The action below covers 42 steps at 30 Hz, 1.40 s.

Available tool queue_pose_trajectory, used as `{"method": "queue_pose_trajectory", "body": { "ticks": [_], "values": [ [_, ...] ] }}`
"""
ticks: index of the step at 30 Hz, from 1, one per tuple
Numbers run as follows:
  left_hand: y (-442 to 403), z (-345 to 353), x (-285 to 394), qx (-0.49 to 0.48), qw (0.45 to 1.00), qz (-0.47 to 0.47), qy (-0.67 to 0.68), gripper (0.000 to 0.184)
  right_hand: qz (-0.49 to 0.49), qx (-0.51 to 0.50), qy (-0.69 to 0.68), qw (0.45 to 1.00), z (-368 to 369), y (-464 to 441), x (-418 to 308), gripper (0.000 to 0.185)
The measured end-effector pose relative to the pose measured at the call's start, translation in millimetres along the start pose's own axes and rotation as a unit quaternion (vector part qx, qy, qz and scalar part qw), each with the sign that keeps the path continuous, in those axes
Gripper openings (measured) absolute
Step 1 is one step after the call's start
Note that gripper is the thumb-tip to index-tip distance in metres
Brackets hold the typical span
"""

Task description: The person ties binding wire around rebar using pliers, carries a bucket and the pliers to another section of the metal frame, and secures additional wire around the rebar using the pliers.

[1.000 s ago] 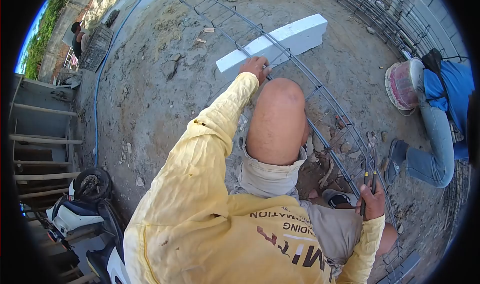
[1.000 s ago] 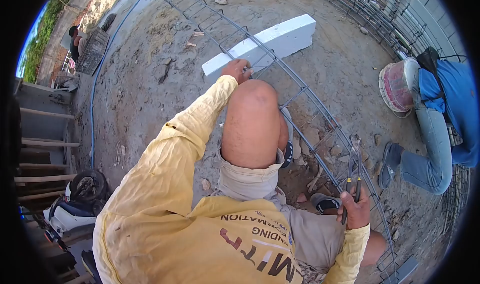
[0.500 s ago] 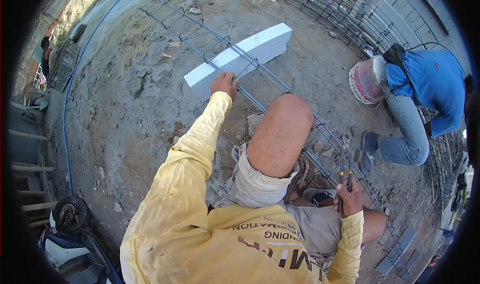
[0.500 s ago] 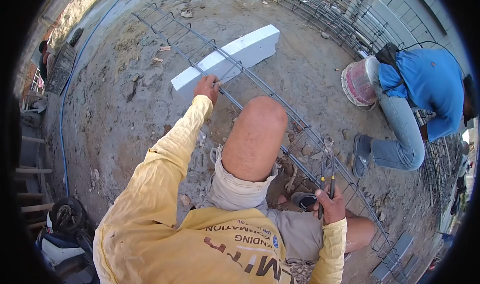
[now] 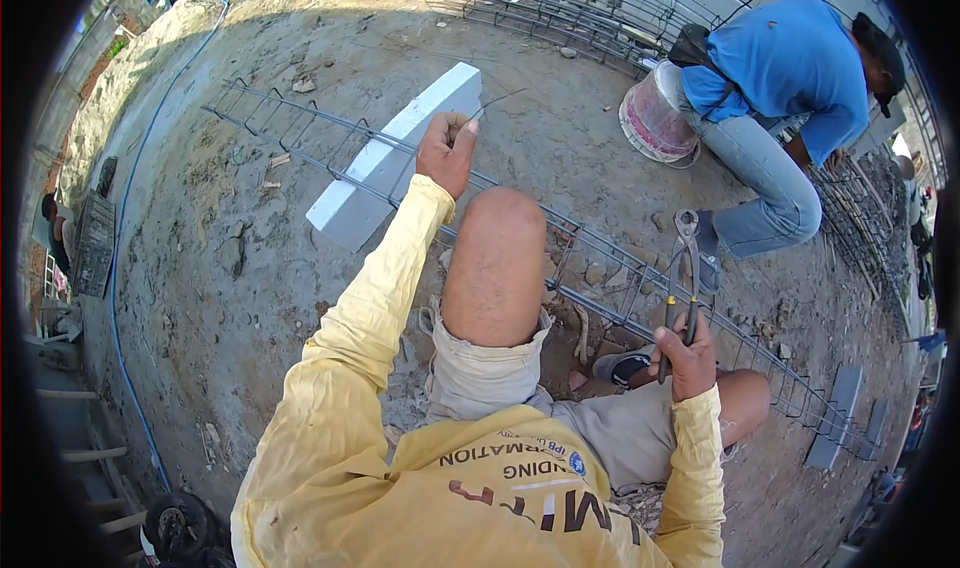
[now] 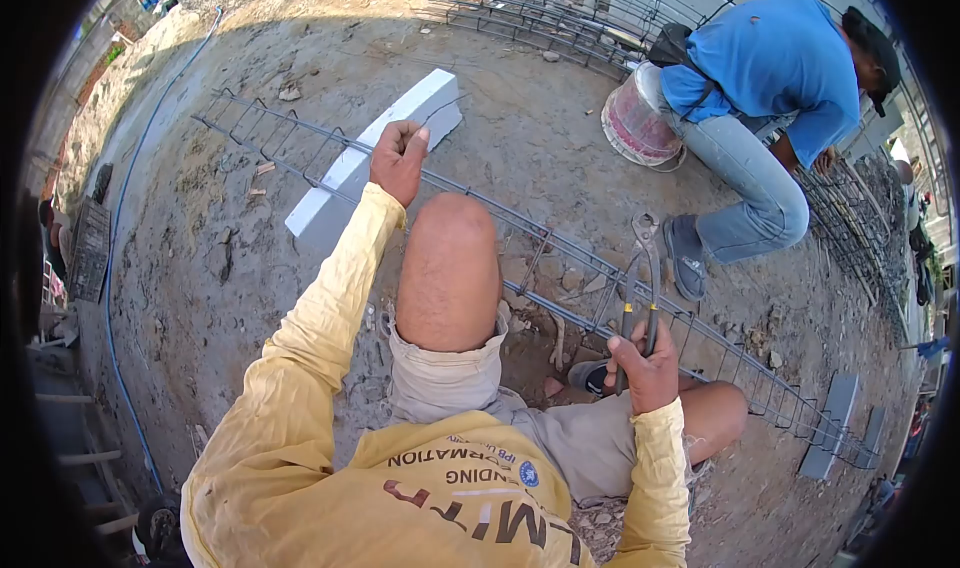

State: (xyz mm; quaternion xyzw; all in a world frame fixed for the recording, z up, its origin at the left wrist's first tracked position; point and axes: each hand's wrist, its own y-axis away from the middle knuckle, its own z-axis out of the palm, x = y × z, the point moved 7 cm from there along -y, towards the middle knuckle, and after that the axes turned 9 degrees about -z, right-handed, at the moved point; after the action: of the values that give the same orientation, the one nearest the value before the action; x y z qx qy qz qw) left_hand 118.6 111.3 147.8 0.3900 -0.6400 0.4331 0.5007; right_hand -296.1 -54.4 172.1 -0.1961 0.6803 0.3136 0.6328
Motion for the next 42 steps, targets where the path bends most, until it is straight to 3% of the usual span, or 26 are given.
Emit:
{"method": "queue_pose_trajectory", "body": {
  "ticks": [6, 13, 17, 21, 23, 27, 29, 33, 34, 37, 40, 42],
  "values": [
    [-48, -6, 43, 0.083, 0.979, 0.043, -0.178, 0.032, 0.014, 0.024, -0.007, 1.0, -23, 3, -12, 0.03],
    [-115, 26, 62, -0.008, 0.941, 0.089, -0.325, 0.033, 0.048, 0.037, -0.032, 0.998, -28, -38, 11, 0.03],
    [-159, 69, 31, -0.116, 0.859, 0.114, -0.485, 0.03, 0.127, -0.01, -0.069, 0.989, -24, -64, 10, 0.03],
    [-213, 122, -39, -0.23, 0.739, 0.158, -0.614, 0.027, 0.196, -0.052, -0.001, 0.979, -42, -110, 7, 0.032],
    [-234, 150, -78, -0.267, 0.689, 0.153, -0.656, 0.025, 0.189, -0.089, 0.083, 0.974, -53, -148, 19, 0.034],
    [-273, 201, -171, -0.369, 0.562, 0.042, -0.739, 0.026, 0.125, -0.115, 0.263, 0.95, -50, -230, 48, 0.037],
    [-299, 217, -213, -0.349, 0.573, 0.011, -0.742, 0.03, 0.102, -0.109, 0.276, 0.949, -45, -259, 82, 0.038],
    [-350, 223, -285, -0.301, 0.608, -0.026, -0.734, 0.031, 0.154, -0.041, 0.21, 0.965, -25, -275, 136, 0.038],
    [-352, 227, -274, -0.297, 0.572, -0.017, -0.765, 0.034, 0.159, -0.017, 0.195, 0.968, -26, -270, 154, 0.037],
    [-386, 235, -290, -0.255, 0.614, -0.028, -0.746, 0.036, 0.181, 0.01, 0.183, 0.966, -31, -252, 182, 0.037],
    [-415, 242, -306, -0.249, 0.589, -0.083, -0.765, 0.035, 0.213, 0.045, 0.151, 0.964, -25, -252, 188, 0.037],
    [-434, 240, -322, -0.241, 0.568, -0.132, -0.776, 0.032, 0.181, 0.03, 0.21, 0.96, -23, -251, 197, 0.038]
  ]
}}
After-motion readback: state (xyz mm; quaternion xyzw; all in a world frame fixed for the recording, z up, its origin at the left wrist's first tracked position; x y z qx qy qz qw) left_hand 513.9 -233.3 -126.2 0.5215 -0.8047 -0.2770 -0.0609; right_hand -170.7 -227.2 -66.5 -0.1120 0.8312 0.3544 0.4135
